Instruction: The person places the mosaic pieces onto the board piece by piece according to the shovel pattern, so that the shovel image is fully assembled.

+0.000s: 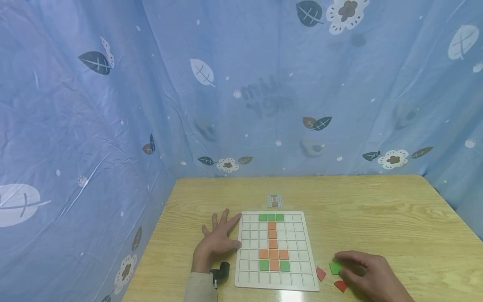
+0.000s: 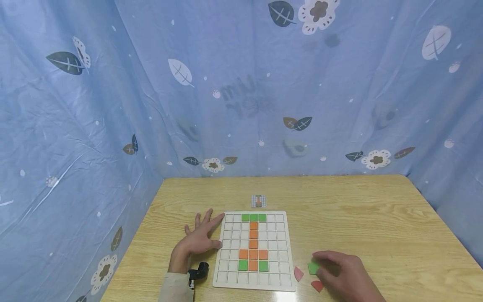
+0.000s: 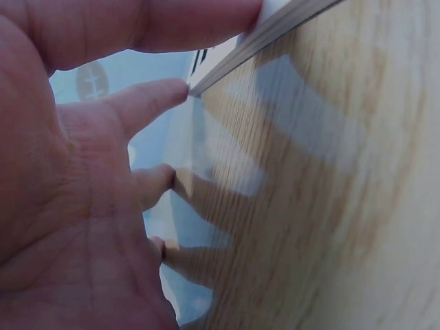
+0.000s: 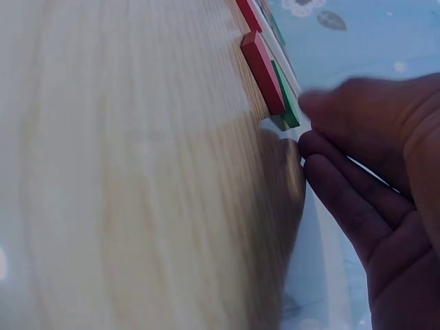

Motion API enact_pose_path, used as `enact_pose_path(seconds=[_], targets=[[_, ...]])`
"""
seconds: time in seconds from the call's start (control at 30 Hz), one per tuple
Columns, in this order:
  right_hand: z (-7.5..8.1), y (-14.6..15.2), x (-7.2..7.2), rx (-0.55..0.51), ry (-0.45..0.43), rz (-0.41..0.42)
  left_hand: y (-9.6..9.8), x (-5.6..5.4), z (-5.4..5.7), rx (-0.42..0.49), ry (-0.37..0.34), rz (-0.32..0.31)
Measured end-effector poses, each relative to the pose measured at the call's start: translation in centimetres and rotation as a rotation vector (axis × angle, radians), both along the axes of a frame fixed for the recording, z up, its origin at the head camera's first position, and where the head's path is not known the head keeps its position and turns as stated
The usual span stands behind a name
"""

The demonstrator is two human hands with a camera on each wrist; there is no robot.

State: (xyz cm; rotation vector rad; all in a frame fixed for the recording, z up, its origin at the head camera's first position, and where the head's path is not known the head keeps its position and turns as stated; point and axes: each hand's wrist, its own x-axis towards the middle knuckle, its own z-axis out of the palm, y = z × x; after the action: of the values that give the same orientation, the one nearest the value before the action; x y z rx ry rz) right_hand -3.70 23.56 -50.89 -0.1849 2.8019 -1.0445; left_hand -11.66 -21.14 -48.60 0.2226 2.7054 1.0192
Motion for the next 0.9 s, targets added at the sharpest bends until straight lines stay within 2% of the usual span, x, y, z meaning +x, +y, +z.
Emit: enact_pose_path(seconds=[0.07,0.1,0.23,0.4,0.63,0.9], targets=[[-0.1,0.1,0.0,-0.010,0.009,0.026,-0.1,0.0,-0.1,0.014,0.007,-0.002],[-0.1,0.2,0.0,-0.024,0.008,0.040,-0.2,-0.2,-0.5,0.017,0.019,-0.009],[-0.4,0.5,0.1,-0.077,0.025,0.092,-0.2,-0.3,-0.7,0.015,0.029,-0.011],[-0.7,0.5,0.0,-0.076,0.091,0.125,0.0,-0.2,-0.3,-0.015,0.008,-0.001],[-1.0,0.4,0.1,-0.074,0.166,0.143,0.0,-0.2,-0.3,-0.046,-0.015,0.010],[-1.0,0.4,0.0,-0.071,0.174,0.132,0.0,-0.2,-0.3,-0.053,-0.011,0.009]])
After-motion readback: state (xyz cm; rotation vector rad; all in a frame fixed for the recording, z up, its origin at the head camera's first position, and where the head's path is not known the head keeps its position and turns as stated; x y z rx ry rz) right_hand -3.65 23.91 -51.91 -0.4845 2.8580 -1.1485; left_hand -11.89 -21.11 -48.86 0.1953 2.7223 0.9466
